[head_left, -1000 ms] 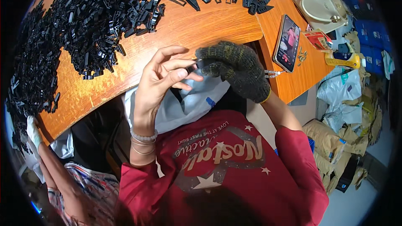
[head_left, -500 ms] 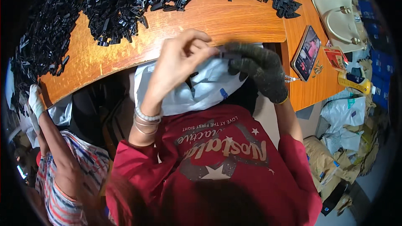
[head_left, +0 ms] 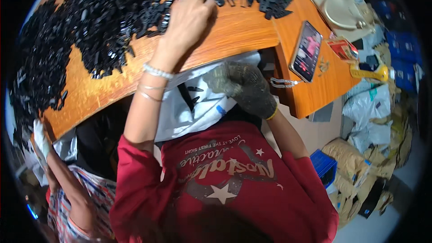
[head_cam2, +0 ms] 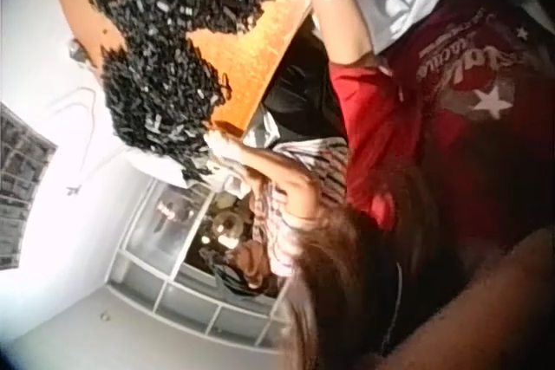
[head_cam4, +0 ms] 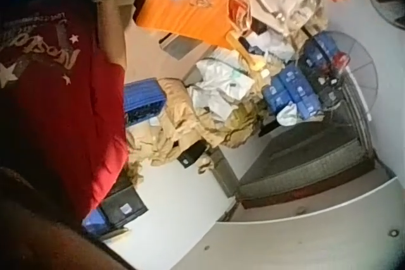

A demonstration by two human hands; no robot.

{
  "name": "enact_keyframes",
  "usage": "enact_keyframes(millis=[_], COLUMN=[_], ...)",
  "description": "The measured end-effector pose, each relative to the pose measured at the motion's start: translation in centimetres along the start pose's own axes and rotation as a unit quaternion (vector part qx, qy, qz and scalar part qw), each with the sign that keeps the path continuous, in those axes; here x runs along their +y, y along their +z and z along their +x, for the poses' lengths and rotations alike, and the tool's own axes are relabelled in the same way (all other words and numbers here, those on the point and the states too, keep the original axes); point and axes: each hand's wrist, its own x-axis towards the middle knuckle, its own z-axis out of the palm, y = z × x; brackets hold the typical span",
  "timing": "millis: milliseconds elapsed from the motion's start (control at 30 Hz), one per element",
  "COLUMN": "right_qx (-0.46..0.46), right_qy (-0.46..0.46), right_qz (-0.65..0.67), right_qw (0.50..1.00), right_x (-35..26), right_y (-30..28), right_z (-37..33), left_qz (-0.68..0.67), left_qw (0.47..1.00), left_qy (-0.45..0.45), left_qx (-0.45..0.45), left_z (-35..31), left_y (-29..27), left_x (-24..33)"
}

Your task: Assembling small black plastic components by manually inserting metal clips into them at a workbench.

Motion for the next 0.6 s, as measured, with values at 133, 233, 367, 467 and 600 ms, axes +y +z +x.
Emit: enact_keyframes(millis=[133, 233, 367, 467, 600], right_qx=[0.149, 0.252, 0.172, 0.143, 0.061], right_qy=[0.06, -0.03, -0.139, -0.177, -0.149], right_qz=[0.119, 0.112, -0.087, -0.118, -0.216], right_qw=[0.98, 0.961, 0.971, 0.967, 0.963], right_x=[0.1, 0.0, -0.4, -0.1, 1.0], right_y=[0.3, 0.3, -0.5, -0.4, -1.0], right_z=[1.0, 2.9, 4.5, 4.1, 3.1], left_qz=[-0.069, -0.273, -0.551, -0.495, -0.522], left_qw=[0.994, 0.936, 0.708, 0.725, 0.722], left_qy=[-0.027, -0.2, -0.442, -0.477, -0.448], left_qx=[0.086, 0.091, -0.006, -0.042, 0.076], left_z=[-0.8, -1.7, -3.6, -4.9, -5.6], left_y=[-1.6, -3.3, -7.0, -7.5, -7.5], left_x=[0.7, 3.2, 7.1, 7.3, 7.5])
